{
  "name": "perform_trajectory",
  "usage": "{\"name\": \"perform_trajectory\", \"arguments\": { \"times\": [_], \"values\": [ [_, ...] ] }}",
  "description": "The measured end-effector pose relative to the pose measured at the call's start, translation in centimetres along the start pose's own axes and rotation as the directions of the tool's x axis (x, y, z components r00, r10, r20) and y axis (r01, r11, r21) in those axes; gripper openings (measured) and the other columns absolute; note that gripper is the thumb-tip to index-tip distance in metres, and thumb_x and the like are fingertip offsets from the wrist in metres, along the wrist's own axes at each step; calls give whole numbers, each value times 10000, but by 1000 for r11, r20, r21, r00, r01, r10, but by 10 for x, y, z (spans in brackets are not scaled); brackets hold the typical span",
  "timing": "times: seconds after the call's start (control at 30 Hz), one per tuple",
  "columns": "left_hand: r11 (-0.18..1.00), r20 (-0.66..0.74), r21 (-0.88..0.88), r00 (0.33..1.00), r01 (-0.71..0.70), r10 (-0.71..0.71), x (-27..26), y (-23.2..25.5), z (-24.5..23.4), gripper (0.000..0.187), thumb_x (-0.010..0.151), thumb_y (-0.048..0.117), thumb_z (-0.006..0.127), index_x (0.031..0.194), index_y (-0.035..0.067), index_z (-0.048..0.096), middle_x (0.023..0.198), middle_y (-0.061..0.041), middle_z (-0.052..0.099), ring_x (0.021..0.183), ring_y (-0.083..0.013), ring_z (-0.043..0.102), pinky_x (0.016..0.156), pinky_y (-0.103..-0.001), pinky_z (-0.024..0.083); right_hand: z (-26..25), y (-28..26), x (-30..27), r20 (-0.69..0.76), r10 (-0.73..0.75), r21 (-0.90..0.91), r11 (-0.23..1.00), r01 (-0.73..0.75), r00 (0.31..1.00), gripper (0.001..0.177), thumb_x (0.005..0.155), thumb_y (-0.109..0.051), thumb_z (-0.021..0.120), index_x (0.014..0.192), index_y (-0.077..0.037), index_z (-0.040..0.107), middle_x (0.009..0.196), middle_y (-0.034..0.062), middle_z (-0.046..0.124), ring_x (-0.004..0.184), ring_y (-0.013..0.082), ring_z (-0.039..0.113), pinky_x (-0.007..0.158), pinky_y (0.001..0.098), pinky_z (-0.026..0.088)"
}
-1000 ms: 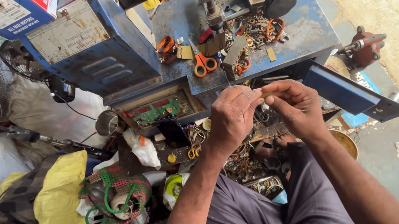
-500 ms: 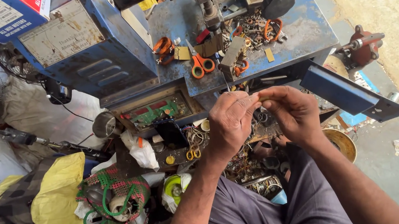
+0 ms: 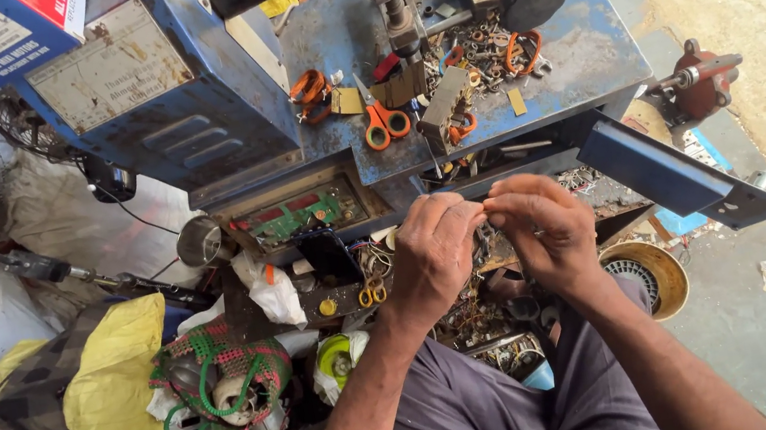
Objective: The person sits on the floor at a cluttered workbench and repairs a small electric motor component. They use a screwdriver to pry and adjust parts inside the motor's laminated core, cut a piece of insulating material with scissors, and fit the cut piece into the motor assembly by hand.
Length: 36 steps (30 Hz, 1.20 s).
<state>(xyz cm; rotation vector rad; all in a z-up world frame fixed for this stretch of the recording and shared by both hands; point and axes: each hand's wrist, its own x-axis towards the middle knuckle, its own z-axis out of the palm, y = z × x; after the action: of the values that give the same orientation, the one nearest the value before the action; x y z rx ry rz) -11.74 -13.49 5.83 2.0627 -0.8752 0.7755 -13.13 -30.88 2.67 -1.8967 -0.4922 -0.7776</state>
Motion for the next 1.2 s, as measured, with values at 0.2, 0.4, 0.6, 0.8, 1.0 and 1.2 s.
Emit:
{"name": "perform_trajectory", "arguments": {
  "times": [0.2, 0.4, 0.6, 0.8, 1.0, 1.2],
  "values": [
    [998, 110, -38, 993, -44, 48, 0, -13, -3, 173, 886, 28, 775, 1007, 12, 654, 972, -116, 649, 895, -308, 652, 773, -416, 553, -3, 27, -10, 127, 103, 119, 986, -118, 987, 205, 871, -24, 794, 1073, -50, 767, 1013, 85, 761, 882, 174, 755, 766, 276, 589],
    [997, 113, -76, 994, 21, -12, 10, -15, -4, 165, 894, 39, 789, 1001, 19, 665, 950, -112, 657, 888, -300, 675, 768, -413, 562, -5, 18, 9, 70, -48, -46, 998, 52, 996, 224, 839, -17, 815, 1052, -49, 755, 993, 118, 725, 859, 208, 721, 726, 292, 563],
    [985, 145, -171, 989, 0, 26, 30, -21, -11, 243, 883, -19, 751, 1119, -8, 693, 1040, -141, 685, 962, -317, 693, 831, -396, 584, 2, 25, 21, 74, 38, -38, 999, -35, 997, 173, 851, -5, 802, 1010, -42, 746, 953, 100, 734, 825, 192, 734, 708, 280, 568],
    [977, 66, -186, 994, 102, -91, 34, -32, -3, 196, 913, -28, 748, 1106, -9, 714, 999, -129, 689, 926, -292, 701, 800, -374, 590, 2, 34, 47, 136, 31, 95, 995, -44, 990, 123, 891, -40, 804, 998, -43, 742, 945, 91, 750, 839, 170, 745, 738, 284, 578],
    [952, -49, -192, 967, 238, -251, 32, -47, -2, 72, 984, -7, 683, 1052, 16, 683, 1005, -96, 668, 914, -207, 697, 793, -317, 571, 5, 53, 77, -25, 161, -90, 983, -163, 987, 226, 973, -94, 786, 1167, -5, 714, 1027, 127, 723, 892, 194, 721, 771, 279, 570],
    [893, -109, -305, 919, 331, -378, 22, -53, -8, 76, 999, -1, 666, 1073, 15, 671, 997, -39, 626, 832, -104, 588, 752, -240, 508, 31, 80, 109, 91, 315, -185, 937, -295, 945, 376, 776, -92, 834, 1126, 2, 733, 853, 123, 744, 744, 175, 716, 690, 313, 557]
  ]
}}
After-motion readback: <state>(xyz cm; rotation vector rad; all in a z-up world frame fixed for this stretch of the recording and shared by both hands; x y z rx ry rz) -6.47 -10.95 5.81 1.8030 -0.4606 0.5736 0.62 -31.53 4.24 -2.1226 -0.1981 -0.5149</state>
